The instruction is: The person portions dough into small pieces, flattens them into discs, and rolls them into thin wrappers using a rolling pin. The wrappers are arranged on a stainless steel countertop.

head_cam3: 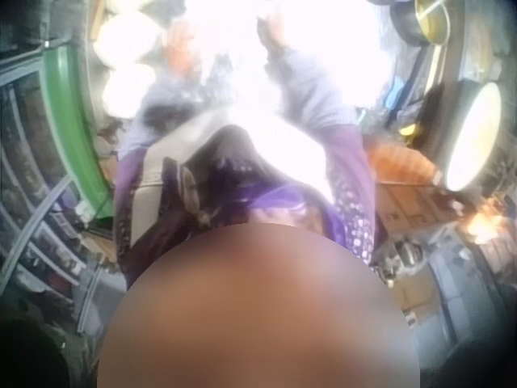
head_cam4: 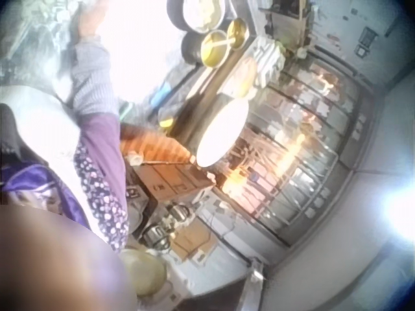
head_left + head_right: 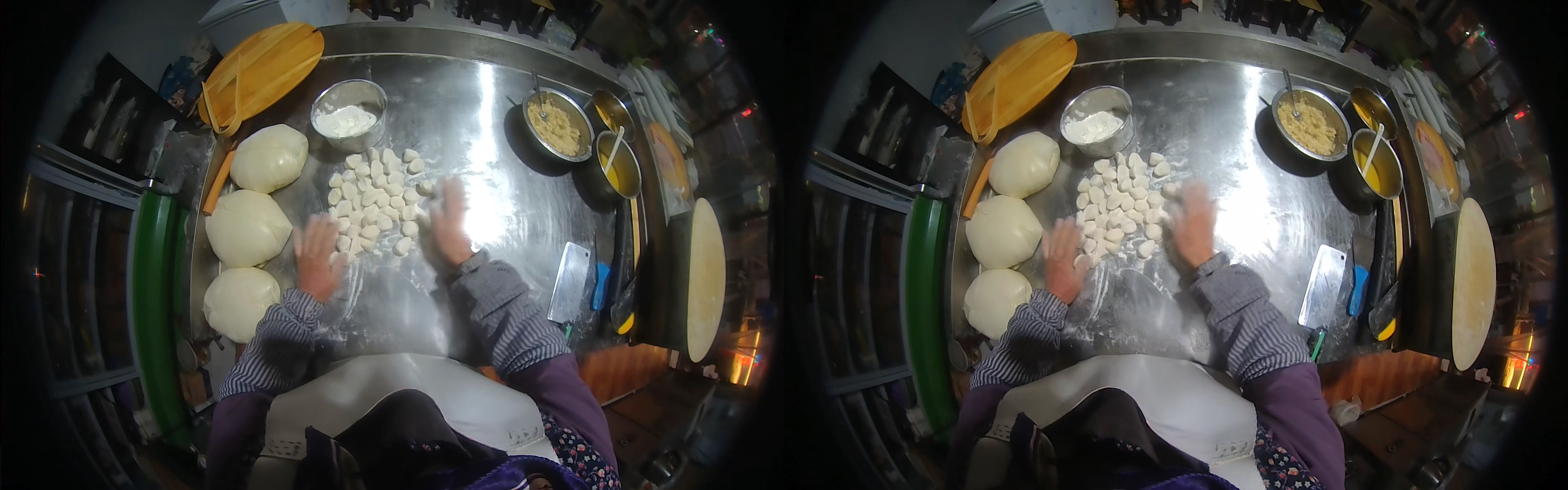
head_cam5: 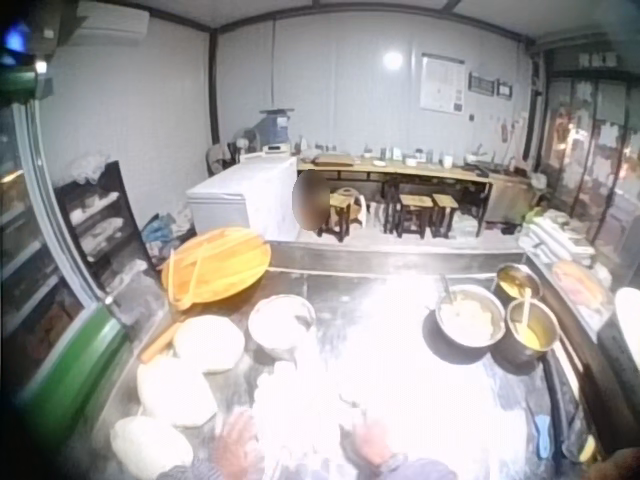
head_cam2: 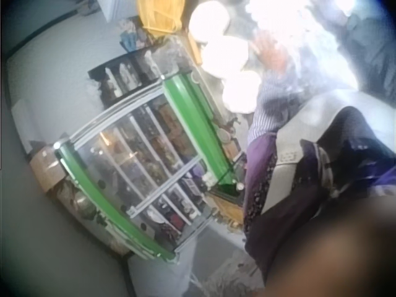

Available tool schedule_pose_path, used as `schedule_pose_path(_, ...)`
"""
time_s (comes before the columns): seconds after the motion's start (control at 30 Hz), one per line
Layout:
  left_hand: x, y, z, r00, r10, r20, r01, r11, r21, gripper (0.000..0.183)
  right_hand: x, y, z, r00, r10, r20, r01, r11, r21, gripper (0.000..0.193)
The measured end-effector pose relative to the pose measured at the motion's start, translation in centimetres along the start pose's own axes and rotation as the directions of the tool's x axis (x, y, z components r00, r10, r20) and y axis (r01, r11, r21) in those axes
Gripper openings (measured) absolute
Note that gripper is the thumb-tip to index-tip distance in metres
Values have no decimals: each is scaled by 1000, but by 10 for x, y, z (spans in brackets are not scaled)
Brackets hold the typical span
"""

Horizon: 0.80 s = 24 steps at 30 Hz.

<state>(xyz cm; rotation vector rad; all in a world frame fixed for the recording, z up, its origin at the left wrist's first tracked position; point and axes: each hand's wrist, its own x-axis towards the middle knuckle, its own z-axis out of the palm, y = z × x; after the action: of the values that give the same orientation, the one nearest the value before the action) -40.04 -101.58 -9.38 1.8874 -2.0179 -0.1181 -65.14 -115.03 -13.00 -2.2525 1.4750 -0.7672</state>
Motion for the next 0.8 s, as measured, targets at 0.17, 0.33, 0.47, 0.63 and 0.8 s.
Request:
schedule_pose_path(0.17,25,-35,33,939,-340,-44,290,858,-424,67,68,59,-2,963,268,-36,-267,963,26,63)
schedule_pose_path(0.33,73,-38,57,983,-181,-8,173,953,-247,68,114,24,18,987,108,120,-116,991,70,60)
schedule_pose_path(0.47,105,-38,61,975,-218,43,222,940,-258,67,128,-7,35,940,-244,237,193,956,220,49)
schedule_pose_path(0.63,122,-21,56,992,-74,103,101,950,-296,64,102,2,20,862,-405,304,253,865,433,50)
schedule_pose_path(0.8,121,8,57,938,273,216,-157,885,-439,55,46,51,-44,864,-377,333,235,888,395,52)
